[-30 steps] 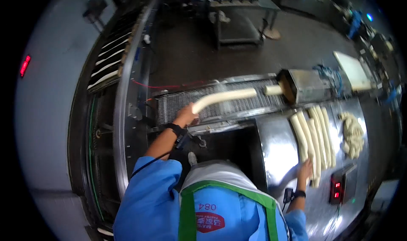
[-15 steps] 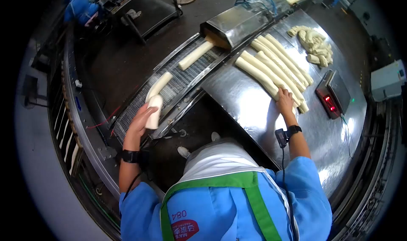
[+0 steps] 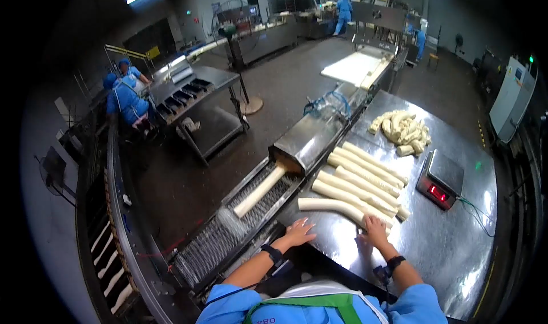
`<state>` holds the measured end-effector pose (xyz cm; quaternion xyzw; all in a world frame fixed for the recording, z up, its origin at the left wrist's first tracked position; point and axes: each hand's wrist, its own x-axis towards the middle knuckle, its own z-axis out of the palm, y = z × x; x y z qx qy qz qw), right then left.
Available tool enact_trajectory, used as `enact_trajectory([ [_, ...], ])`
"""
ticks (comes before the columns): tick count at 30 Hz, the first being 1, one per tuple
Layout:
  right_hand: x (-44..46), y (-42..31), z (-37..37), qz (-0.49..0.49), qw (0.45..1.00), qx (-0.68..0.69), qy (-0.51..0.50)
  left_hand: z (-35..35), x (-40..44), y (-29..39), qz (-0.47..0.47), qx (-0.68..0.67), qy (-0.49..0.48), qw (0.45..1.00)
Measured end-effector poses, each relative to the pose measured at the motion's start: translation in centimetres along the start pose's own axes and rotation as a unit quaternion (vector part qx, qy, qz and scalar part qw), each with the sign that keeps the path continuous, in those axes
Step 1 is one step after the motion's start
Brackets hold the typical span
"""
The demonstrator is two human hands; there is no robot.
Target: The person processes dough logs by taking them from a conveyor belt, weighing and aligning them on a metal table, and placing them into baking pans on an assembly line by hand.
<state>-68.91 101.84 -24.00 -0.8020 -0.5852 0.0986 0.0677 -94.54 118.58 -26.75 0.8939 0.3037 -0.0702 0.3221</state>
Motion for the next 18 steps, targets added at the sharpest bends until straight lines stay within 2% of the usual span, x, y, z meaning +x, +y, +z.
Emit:
enact_trajectory([
  [2,0.0,0.8,1.8,0.033,0.996,-0.027,0.077,-1.0,-0.3,-2.5,-0.02,0.023,0.024,0.999],
  [4,-0.1,1.0,2.3,0.055,0.996,-0.022,0.071,-2.1,-0.9,-4.0,-0.091,0.0,0.042,0.995],
  [8,-0.4,1.5,1.6,0.039,0.997,0.001,0.062,-3.6,-1.4,-5.5,-0.111,0.003,0.074,0.991],
  [10,-0.9,3.0,2.3,0.025,0.981,-0.071,0.179,-4.7,-2.3,-5.7,-0.143,0.048,0.16,0.975],
  [12,-0.6,4.3,2.6,0.049,0.989,-0.02,0.136,-5.0,-3.4,-7.8,-0.21,0.078,0.283,0.932],
  [15,0.3,3.9,1.3,0.059,0.994,-0.006,0.089,-6.7,-5.9,-12.1,-0.323,0.142,0.393,0.849],
  [16,0.8,4.8,2.2,0.058,0.994,-0.023,0.09,-7.3,-7.1,-13.0,-0.348,0.159,0.399,0.833],
  [18,1.3,5.6,2.3,0.049,0.994,-0.047,0.085,-9.0,-9.2,-13.4,-0.386,0.08,0.285,0.874],
])
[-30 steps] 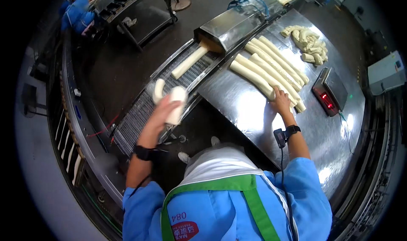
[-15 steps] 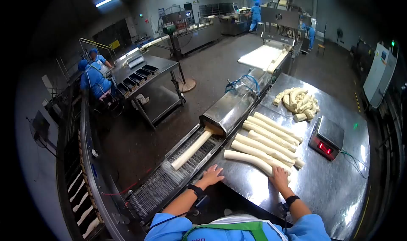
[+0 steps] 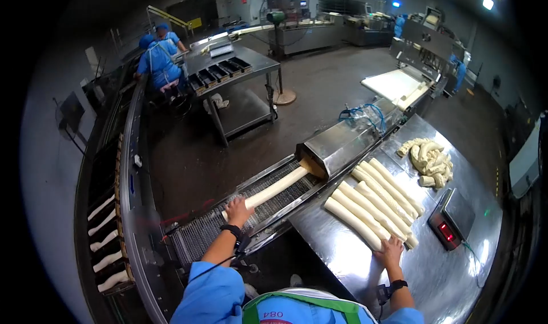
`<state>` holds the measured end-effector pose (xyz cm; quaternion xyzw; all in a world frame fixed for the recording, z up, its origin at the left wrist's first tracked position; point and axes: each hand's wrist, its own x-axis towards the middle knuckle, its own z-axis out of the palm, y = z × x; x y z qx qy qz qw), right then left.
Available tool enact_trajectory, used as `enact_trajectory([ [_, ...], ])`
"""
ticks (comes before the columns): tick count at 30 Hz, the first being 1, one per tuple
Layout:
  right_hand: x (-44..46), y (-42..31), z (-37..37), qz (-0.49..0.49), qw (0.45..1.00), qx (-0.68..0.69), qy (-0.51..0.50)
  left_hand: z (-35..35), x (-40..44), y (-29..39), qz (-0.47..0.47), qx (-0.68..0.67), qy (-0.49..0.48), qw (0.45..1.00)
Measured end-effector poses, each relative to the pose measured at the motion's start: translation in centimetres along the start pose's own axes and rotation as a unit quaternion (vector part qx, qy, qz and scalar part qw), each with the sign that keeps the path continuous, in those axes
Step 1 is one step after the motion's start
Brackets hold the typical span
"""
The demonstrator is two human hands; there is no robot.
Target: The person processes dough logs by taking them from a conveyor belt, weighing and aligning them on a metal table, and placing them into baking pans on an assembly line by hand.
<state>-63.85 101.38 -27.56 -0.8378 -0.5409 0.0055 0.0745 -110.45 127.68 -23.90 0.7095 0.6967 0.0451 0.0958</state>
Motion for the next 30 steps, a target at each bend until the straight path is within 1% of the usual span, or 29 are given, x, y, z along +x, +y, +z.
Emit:
enact_trajectory([
  [1,0.1,-0.6,-1.3,-0.012,1.0,0.001,-0.012,0.0,0.2,-0.6,-0.011,-0.004,-0.002,1.0],
  [3,-0.3,-1.7,-3.2,-0.036,0.999,-0.001,-0.036,0.1,-0.2,-2.1,0.062,-0.01,0.017,0.998],
  [4,-0.4,-2.2,-3.8,-0.04,0.999,0.0,-0.036,-0.1,-0.7,-2.5,0.066,-0.007,0.029,0.997],
  [6,-0.6,-3.1,-4.5,-0.056,0.998,0.001,-0.042,-0.8,-1.7,-3.2,0.066,0.015,0.021,0.997],
  [7,-0.7,-3.5,-4.8,-0.045,0.997,0.008,-0.061,-0.7,-2.0,-4.0,0.053,0.014,0.019,0.998],
  [8,-0.8,-3.7,-4.8,-0.033,0.996,0.014,-0.079,-0.2,-2.1,-4.9,0.06,0.019,0.019,0.998],
  [9,-0.7,-3.4,-4.0,-0.039,0.997,0.004,-0.07,0.1,-2.3,-5.6,0.067,0.022,0.019,0.997],
  [10,-0.7,-3.6,-3.6,-0.051,0.996,-0.001,-0.078,0.0,-2.4,-6.1,0.053,0.019,0.015,0.998],
  [12,-0.4,-3.6,-3.0,-0.023,0.998,-0.027,-0.046,0.0,-2.9,-7.0,0.061,0.011,0.029,0.998],
  [13,-0.1,-3.3,-2.6,-0.051,0.997,-0.036,-0.054,-0.1,-3.2,-7.3,0.032,0.002,0.027,0.999],
  [14,0.3,-2.9,-2.1,-0.015,0.995,-0.056,-0.082,-0.4,-3.3,-7.5,0.016,-0.095,-0.046,0.994],
  [15,0.9,-2.8,-1.8,0.017,0.991,-0.076,-0.106,-0.6,-3.5,-7.8,-0.002,-0.196,-0.11,0.974],
  [16,1.5,-3.2,-2.0,-0.02,0.99,-0.085,-0.112,-0.5,-4.1,-8.2,-0.015,-0.298,-0.163,0.94],
  [18,2.2,-4.5,-3.5,0.04,0.978,-0.115,-0.167,-0.1,-5.1,-8.4,-0.094,-0.453,-0.204,0.863],
  [20,2.7,-4.8,-4.1,0.014,0.977,-0.107,-0.182,-2.3,-7.1,-7.9,-0.12,-0.631,-0.237,0.729],
  [22,2.8,-4.0,-3.6,0.001,0.977,-0.094,-0.192,-0.6,-7.3,-8.3,-0.082,-0.763,-0.222,0.601],
  [24,3.3,-1.7,-1.1,-0.045,0.988,-0.101,-0.108,-5.5,-8.1,-8.0,-0.141,-0.785,-0.213,0.564],
  [25,4.5,2.5,1.7,-0.162,0.977,-0.119,-0.066,-8.1,-8.7,-7.8,-0.14,-0.805,-0.171,0.551],
  [26,4.5,1.7,1.4,-0.173,0.975,-0.121,-0.063,-10.1,-9.0,-8.0,-0.139,-0.823,-0.128,0.536],
  [27,4.4,1.2,0.8,-0.142,0.975,-0.144,-0.09,-11.2,-8.5,-8.7,-0.126,-0.85,-0.117,0.497],
  [28,4.2,0.1,-0.1,-0.112,0.972,-0.168,-0.117,-12.0,-8.0,-10.1,-0.105,-0.885,-0.086,0.445],
  [29,3.7,-0.7,-0.7,-0.089,0.97,-0.183,-0.131,-13.0,-7.6,-11.7,-0.094,-0.889,-0.042,0.446],
  [30,3.5,-1.9,-0.9,-0.073,0.969,-0.188,-0.139,-15.6,-7.6,-13.0,-0.084,-0.891,0.0,0.447],
])
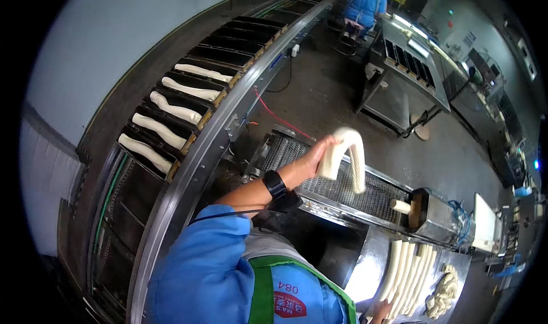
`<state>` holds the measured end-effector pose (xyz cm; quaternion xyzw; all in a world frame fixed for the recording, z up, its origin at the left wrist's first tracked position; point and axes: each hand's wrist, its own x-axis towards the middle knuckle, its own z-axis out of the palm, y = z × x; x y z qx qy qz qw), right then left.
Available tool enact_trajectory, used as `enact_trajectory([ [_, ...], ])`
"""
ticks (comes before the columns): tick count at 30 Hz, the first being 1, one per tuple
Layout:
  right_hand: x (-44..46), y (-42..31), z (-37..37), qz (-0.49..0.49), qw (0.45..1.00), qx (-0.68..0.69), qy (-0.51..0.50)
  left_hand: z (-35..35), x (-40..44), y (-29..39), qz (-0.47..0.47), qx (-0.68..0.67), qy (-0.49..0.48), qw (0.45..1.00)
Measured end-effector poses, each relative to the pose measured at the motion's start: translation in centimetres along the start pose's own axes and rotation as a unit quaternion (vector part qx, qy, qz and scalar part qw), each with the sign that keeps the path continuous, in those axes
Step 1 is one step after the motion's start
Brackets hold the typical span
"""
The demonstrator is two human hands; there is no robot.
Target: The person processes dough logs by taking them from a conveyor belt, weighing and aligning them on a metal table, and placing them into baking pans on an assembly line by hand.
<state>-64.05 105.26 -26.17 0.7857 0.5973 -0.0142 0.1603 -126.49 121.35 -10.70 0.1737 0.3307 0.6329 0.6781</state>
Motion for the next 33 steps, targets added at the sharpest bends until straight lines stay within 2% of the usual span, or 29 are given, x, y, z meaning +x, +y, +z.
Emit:
enact_trajectory([
  [2,-0.6,-2.5,-1.5,0.025,0.999,-0.005,-0.026,-0.1,0.3,6.1,0.063,-0.017,0.022,0.998],
  [3,-0.6,-3.6,-1.8,0.035,0.999,-0.002,-0.035,-0.7,0.3,8.3,0.154,0.025,0.05,0.986],
  [4,-0.7,-4.4,-2.1,0.043,0.998,0.002,-0.043,-1.3,0.0,10.6,0.244,0.068,0.077,0.964],
  [5,-0.8,-5.4,-2.4,0.049,0.997,0.006,-0.051,-1.8,-0.6,13.1,0.29,0.095,0.105,0.947],
  [8,-1.2,-7.9,-3.4,0.067,0.995,0.022,-0.076,-5.5,0.6,20.2,0.411,0.165,0.185,0.877],
  [10,-1.2,-9.3,-3.8,0.074,0.993,0.032,-0.086,-8.8,2.5,24.2,0.467,0.161,0.243,0.835],
  [12,-1.6,-10.4,-4.1,0.079,0.991,0.046,-0.095,-16.2,5.9,28.1,0.469,0.229,0.304,0.797],
  [14,-2.2,-11.1,-4.2,0.086,0.989,0.061,-0.105,-20.9,6.5,29.6,0.431,0.242,0.353,0.794],
  [15,-2.4,-11.4,-4.2,0.089,0.987,0.072,-0.11,-25.9,7.4,30.0,0.338,0.175,0.308,0.872],
  [17,-2.9,-11.8,-4.1,0.093,0.983,0.101,-0.119,-35.5,9.6,27.0,0.357,0.26,0.409,0.798],
  [18,-3.2,-11.9,-4.4,0.092,0.98,0.125,-0.122,-34.2,9.1,25.9,0.28,0.162,0.515,0.794],
  [20,-3.3,-12.1,-5.1,0.095,0.97,0.184,-0.126,-32.2,6.8,23.6,0.236,0.24,0.501,0.797],
  [22,-3.0,-13.2,-7.1,0.09,0.949,0.274,-0.124,-31.2,5.7,22.0,0.143,0.418,0.551,0.708],
  [23,-2.5,-13.9,-8.7,0.084,0.936,0.321,-0.121,-33.2,5.6,21.6,0.112,0.537,0.487,0.68],
  [24,-2.0,-15.2,-10.6,0.074,0.921,0.364,-0.117,-34.5,6.0,21.5,0.06,0.567,0.447,0.689],
  [27,-0.1,-21.3,-18.2,0.021,0.881,0.457,-0.118,-34.3,5.0,20.0,0.122,0.609,0.439,0.649],
  [28,0.4,-23.7,-20.8,-0.003,0.875,0.468,-0.12,-34.5,5.1,20.1,0.121,0.609,0.435,0.652],
  [29,1.1,-26.9,-24.6,-0.047,0.895,0.424,-0.132,-34.6,5.5,20.1,0.111,0.638,0.433,0.628],
  [30,1.2,-30.7,-28.0,-0.101,0.871,0.465,-0.124,-34.6,5.7,20.3,0.103,0.665,0.43,0.602],
  [32,3.2,-36.4,-33.0,-0.189,0.829,0.508,-0.142,-34.4,5.6,21.0,0.103,0.67,0.426,0.6],
  [33,2.4,-40.8,-36.5,-0.233,0.806,0.527,-0.134,-34.4,5.3,21.4,0.12,0.681,0.435,0.577],
])
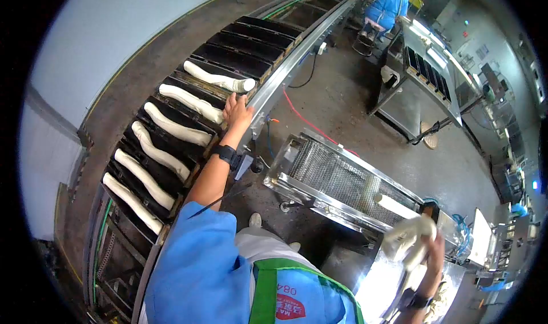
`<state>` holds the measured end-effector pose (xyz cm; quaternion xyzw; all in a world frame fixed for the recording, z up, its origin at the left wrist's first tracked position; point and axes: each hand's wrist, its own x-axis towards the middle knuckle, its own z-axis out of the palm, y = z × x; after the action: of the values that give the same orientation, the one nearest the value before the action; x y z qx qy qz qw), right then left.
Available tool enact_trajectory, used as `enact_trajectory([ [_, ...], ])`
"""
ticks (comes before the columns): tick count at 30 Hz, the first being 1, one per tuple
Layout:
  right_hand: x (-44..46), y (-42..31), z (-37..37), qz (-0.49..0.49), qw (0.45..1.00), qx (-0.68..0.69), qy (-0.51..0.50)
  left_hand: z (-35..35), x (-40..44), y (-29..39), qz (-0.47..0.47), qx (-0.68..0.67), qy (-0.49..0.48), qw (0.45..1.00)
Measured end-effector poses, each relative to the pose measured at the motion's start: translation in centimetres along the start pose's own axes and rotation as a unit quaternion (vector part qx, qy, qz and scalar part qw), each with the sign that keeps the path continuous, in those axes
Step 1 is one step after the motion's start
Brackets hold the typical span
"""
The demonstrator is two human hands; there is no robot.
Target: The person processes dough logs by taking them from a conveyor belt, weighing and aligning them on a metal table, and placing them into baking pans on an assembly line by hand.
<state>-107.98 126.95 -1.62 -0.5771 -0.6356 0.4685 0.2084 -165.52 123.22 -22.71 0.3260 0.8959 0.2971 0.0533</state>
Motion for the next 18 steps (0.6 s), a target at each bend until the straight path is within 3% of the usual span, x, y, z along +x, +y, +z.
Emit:
enact_trajectory([
  [4,6.8,-13.2,5.7,-0.078,0.994,0.047,-0.051,-1.1,1.7,-1.4,0.007,0.046,0.06,0.997],
  [6,8.6,-20.4,11.5,-0.166,0.982,0.054,-0.064,-0.9,2.9,-3.1,0.027,0.068,0.109,0.991],
  [9,13.2,-27.5,19.3,-0.248,0.959,0.073,-0.116,-2.6,4.1,-3.9,0.002,0.06,0.084,0.995],
  [10,15.2,-29.4,21.4,-0.296,0.941,0.029,-0.163,-1.1,5.4,-6.2,0.034,0.035,0.089,0.995],
  [11,17.2,-31.0,23.4,-0.343,0.916,-0.016,-0.209,-1.9,5.4,-5.8,0.031,0.037,0.091,0.995],
  [13,21.9,-33.1,28.0,-0.32,0.894,-0.08,-0.304,-3.9,4.6,-3.9,-0.011,0.079,0.079,0.994],
  [15,26.2,-34.2,33.4,-0.389,0.846,-0.217,-0.291,-3.5,5.1,-4.4,-0.01,0.09,0.081,0.993],
  [18,32.8,-29.9,39.5,-0.457,0.859,-0.121,-0.197,-2.7,6.2,-5.1,-0.001,0.123,0.084,0.989],
])
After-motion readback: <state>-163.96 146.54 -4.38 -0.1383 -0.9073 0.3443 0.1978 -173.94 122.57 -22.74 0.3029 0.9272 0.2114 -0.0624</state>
